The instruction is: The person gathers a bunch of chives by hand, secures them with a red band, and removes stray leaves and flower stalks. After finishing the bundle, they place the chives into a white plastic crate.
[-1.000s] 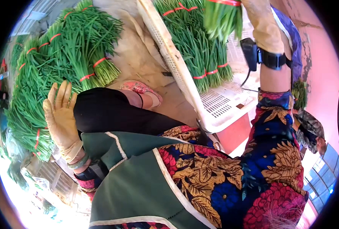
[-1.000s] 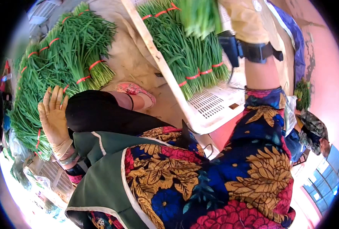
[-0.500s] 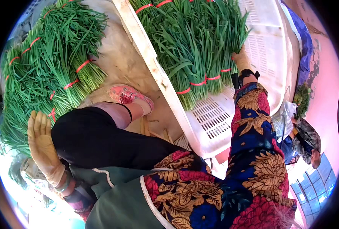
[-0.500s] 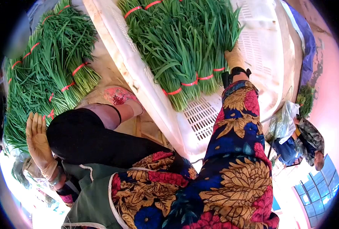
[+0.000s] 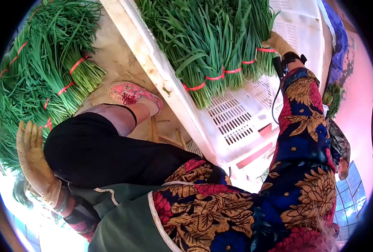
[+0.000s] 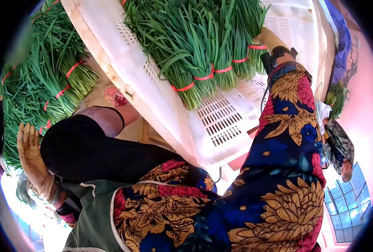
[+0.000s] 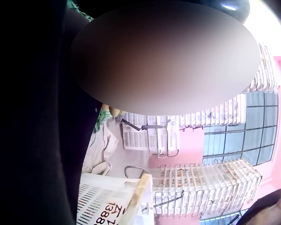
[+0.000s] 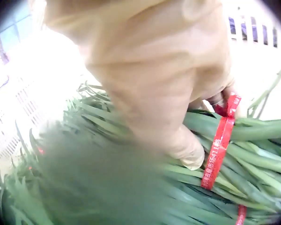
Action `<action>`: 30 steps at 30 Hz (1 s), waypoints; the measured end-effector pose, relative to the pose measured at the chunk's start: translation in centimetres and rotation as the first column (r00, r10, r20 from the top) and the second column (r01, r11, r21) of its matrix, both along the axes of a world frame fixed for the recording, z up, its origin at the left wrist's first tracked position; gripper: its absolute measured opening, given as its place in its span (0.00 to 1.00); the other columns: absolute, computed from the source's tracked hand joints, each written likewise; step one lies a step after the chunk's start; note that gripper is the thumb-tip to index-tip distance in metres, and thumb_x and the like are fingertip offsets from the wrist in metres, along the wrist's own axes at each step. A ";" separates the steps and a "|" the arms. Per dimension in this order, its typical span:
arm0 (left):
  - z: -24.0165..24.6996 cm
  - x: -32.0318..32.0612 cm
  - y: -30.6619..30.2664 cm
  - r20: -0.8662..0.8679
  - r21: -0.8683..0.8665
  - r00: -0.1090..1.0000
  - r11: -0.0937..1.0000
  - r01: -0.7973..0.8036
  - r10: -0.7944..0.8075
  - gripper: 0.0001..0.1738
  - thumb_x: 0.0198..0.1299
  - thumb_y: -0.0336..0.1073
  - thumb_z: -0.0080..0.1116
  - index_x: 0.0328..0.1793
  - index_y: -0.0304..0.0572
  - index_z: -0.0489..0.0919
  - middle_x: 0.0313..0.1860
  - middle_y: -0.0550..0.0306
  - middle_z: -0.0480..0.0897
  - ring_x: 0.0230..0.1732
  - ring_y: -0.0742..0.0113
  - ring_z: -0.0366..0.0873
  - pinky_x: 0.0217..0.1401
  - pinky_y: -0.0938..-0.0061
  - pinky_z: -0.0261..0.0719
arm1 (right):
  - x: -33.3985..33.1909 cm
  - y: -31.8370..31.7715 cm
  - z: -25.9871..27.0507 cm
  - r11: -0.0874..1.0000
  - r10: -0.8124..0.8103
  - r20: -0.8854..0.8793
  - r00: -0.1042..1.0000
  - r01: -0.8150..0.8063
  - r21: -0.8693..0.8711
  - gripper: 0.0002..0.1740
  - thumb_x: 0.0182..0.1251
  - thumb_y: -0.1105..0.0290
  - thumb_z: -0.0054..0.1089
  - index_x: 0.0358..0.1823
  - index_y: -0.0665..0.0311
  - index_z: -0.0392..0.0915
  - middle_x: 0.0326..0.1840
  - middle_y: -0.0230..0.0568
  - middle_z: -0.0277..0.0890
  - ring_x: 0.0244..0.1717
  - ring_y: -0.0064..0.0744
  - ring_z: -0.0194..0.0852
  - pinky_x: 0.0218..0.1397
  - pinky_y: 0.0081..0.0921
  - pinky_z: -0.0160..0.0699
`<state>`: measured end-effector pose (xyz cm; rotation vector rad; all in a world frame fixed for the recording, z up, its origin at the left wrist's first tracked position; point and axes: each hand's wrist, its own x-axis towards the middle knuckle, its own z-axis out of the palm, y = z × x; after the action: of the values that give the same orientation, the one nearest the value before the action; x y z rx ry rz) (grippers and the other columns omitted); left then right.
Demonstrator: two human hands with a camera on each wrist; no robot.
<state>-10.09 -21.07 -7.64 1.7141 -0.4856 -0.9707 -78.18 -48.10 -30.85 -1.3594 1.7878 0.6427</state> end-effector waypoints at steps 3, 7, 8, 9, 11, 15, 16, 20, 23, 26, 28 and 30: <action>0.3 -0.1 -0.3 -0.024 0.004 0.999 0.999 0.046 -0.046 0.32 0.74 0.47 0.36 0.74 0.28 0.58 0.70 0.38 0.66 0.70 0.53 0.65 0.77 0.60 0.56 | 3.8 3.6 0.5 0.890 0.343 -0.130 0.930 -0.366 -0.270 0.33 0.57 0.67 0.67 0.65 0.65 0.67 0.53 0.56 0.79 0.57 0.47 0.78 0.59 0.36 0.74; 0.4 0.1 -0.4 0.030 0.056 0.996 0.995 0.084 -0.085 0.32 0.73 0.48 0.38 0.74 0.28 0.59 0.67 0.38 0.69 0.69 0.54 0.67 0.76 0.60 0.58 | 2.4 5.3 -2.4 0.957 0.083 -0.292 0.953 -0.158 -0.244 0.33 0.53 0.65 0.67 0.61 0.67 0.67 0.55 0.61 0.77 0.59 0.53 0.75 0.61 0.39 0.73; 0.2 -0.3 -0.6 0.043 0.069 0.996 0.995 0.072 -0.075 0.32 0.73 0.48 0.38 0.73 0.28 0.59 0.67 0.38 0.69 0.68 0.54 0.67 0.76 0.60 0.58 | 2.3 4.8 -2.5 0.967 0.098 -0.338 0.936 -0.170 -0.190 0.33 0.52 0.65 0.67 0.60 0.67 0.67 0.54 0.60 0.77 0.59 0.53 0.75 0.61 0.39 0.73; 0.0 -0.7 -0.8 0.072 0.067 0.995 0.996 0.065 -0.070 0.32 0.73 0.48 0.37 0.73 0.29 0.61 0.67 0.38 0.69 0.68 0.54 0.67 0.75 0.60 0.59 | 1.8 4.0 -2.8 0.973 0.119 -0.381 0.917 -0.185 -0.140 0.33 0.52 0.65 0.67 0.60 0.67 0.68 0.54 0.60 0.77 0.59 0.53 0.75 0.61 0.39 0.74; -0.2 -0.4 -0.9 0.058 0.037 0.993 0.994 0.102 -0.104 0.31 0.73 0.47 0.37 0.73 0.29 0.61 0.67 0.38 0.69 0.68 0.53 0.67 0.76 0.60 0.59 | 0.7 3.2 -3.2 0.966 0.152 -0.381 0.912 -0.219 -0.139 0.34 0.50 0.64 0.69 0.59 0.67 0.68 0.53 0.60 0.78 0.58 0.53 0.76 0.60 0.39 0.74; -0.4 -0.1 -1.2 0.027 0.053 0.996 0.995 0.083 -0.084 0.29 0.75 0.44 0.33 0.73 0.29 0.60 0.69 0.38 0.67 0.70 0.51 0.66 0.77 0.59 0.57 | -0.7 1.5 0.5 0.965 0.144 -0.278 0.950 -0.196 -0.171 0.31 0.44 0.68 0.68 0.54 0.70 0.74 0.46 0.60 0.81 0.50 0.53 0.81 0.52 0.39 0.77; -0.4 -0.5 -1.6 0.048 0.055 0.998 0.997 0.048 -0.050 0.29 0.75 0.44 0.32 0.73 0.29 0.60 0.69 0.37 0.66 0.70 0.51 0.65 0.78 0.59 0.56 | -0.6 0.2 2.3 0.973 0.138 -0.245 0.960 -0.178 -0.149 0.30 0.43 0.70 0.67 0.52 0.71 0.75 0.45 0.61 0.81 0.49 0.54 0.81 0.51 0.40 0.78; -0.4 -0.3 -2.0 -0.014 -0.020 1.000 1.000 0.002 -0.002 0.29 0.75 0.42 0.29 0.74 0.28 0.57 0.72 0.37 0.62 0.74 0.50 0.60 0.79 0.59 0.53 | 2.4 -0.9 10.3 0.962 0.151 -0.245 0.958 -0.199 -0.186 0.29 0.39 0.72 0.67 0.48 0.74 0.77 0.41 0.59 0.82 0.42 0.50 0.83 0.44 0.38 0.79; -0.4 -0.3 -2.3 -0.045 0.002 0.999 1.000 -0.026 0.026 0.30 0.75 0.43 0.31 0.74 0.27 0.58 0.74 0.38 0.60 0.74 0.50 0.59 0.79 0.59 0.52 | 3.7 2.0 9.5 0.945 0.199 -0.393 0.898 -0.282 -0.166 0.35 0.44 0.68 0.70 0.55 0.75 0.70 0.46 0.61 0.80 0.49 0.55 0.80 0.52 0.41 0.77; -0.6 0.3 -1.6 -0.032 -0.036 0.999 0.999 0.034 -0.035 0.30 0.75 0.44 0.34 0.73 0.27 0.59 0.74 0.38 0.60 0.74 0.50 0.59 0.79 0.59 0.52 | 0.9 8.9 -0.6 0.832 0.291 -0.426 0.857 -0.446 -0.330 0.42 0.52 0.62 0.71 0.67 0.68 0.61 0.59 0.58 0.74 0.60 0.56 0.73 0.62 0.44 0.71; -0.6 0.4 -1.4 -0.019 -0.004 0.999 1.000 0.029 -0.029 0.31 0.74 0.45 0.37 0.73 0.27 0.59 0.72 0.39 0.62 0.72 0.53 0.62 0.78 0.60 0.55 | 4.5 10.2 -2.6 0.914 -0.125 -0.406 0.905 -0.054 -0.403 0.41 0.58 0.62 0.67 0.71 0.57 0.56 0.66 0.55 0.68 0.65 0.55 0.68 0.65 0.44 0.68; -0.6 0.1 -1.5 0.021 0.024 0.997 0.997 0.068 -0.068 0.32 0.74 0.46 0.38 0.73 0.27 0.59 0.71 0.40 0.65 0.71 0.54 0.64 0.77 0.60 0.56 | 3.9 9.8 -3.9 0.885 -0.097 -0.394 0.914 -0.101 -0.454 0.40 0.57 0.66 0.64 0.71 0.59 0.55 0.59 0.60 0.73 0.61 0.62 0.69 0.63 0.45 0.71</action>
<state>-10.04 -22.61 -8.29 1.7403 -0.5520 -1.0108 -74.26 -38.32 -34.78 -1.6280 2.3951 0.5415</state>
